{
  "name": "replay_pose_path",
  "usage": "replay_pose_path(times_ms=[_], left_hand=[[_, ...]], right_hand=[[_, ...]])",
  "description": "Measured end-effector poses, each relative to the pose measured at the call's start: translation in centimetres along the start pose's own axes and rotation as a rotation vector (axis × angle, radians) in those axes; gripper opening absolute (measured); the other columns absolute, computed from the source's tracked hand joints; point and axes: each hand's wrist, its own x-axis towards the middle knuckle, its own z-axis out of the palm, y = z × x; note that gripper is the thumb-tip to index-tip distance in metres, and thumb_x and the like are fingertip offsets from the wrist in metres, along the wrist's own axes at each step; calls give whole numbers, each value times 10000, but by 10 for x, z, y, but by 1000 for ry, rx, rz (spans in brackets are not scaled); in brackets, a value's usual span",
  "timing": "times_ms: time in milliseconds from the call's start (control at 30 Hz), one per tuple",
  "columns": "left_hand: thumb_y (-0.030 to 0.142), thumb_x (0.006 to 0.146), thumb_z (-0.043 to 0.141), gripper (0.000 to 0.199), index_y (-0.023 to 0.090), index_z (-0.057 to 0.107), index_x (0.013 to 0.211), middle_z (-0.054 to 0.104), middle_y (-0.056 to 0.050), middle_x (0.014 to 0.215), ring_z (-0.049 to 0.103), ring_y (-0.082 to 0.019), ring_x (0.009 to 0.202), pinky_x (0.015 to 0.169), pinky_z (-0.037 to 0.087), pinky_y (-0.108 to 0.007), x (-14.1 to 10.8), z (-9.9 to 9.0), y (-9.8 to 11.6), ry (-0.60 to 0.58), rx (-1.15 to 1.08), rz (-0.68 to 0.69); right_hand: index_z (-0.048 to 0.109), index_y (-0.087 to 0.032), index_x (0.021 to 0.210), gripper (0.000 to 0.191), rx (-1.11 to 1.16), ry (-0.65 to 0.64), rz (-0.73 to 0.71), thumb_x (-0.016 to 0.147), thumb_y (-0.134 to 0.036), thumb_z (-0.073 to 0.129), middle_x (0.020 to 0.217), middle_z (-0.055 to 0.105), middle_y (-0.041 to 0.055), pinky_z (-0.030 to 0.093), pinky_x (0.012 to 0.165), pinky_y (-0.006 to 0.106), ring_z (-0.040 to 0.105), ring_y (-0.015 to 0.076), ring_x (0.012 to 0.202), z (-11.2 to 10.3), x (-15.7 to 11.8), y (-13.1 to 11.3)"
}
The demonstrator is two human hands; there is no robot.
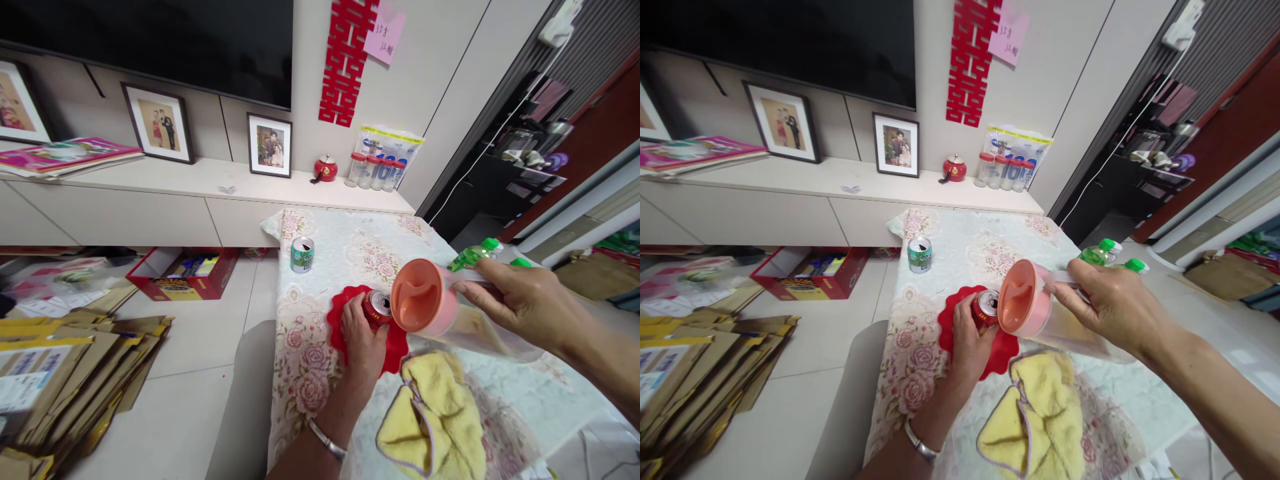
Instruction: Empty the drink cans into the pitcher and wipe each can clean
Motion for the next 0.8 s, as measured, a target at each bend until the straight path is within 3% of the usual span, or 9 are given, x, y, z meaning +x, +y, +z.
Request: replay_pose_path(times_ms=[800], left_hand=[[66,752,751,670,279,549,1355,635,-109,1360,575,-357,1338,1162,451,-606,0,-1,2,-10,-12,-10]], right_hand=[[368,-264,734,484,25,40,-5,1140,-525,386,511,336,-100,305,426,240,395,86,373,0,-2,1]])
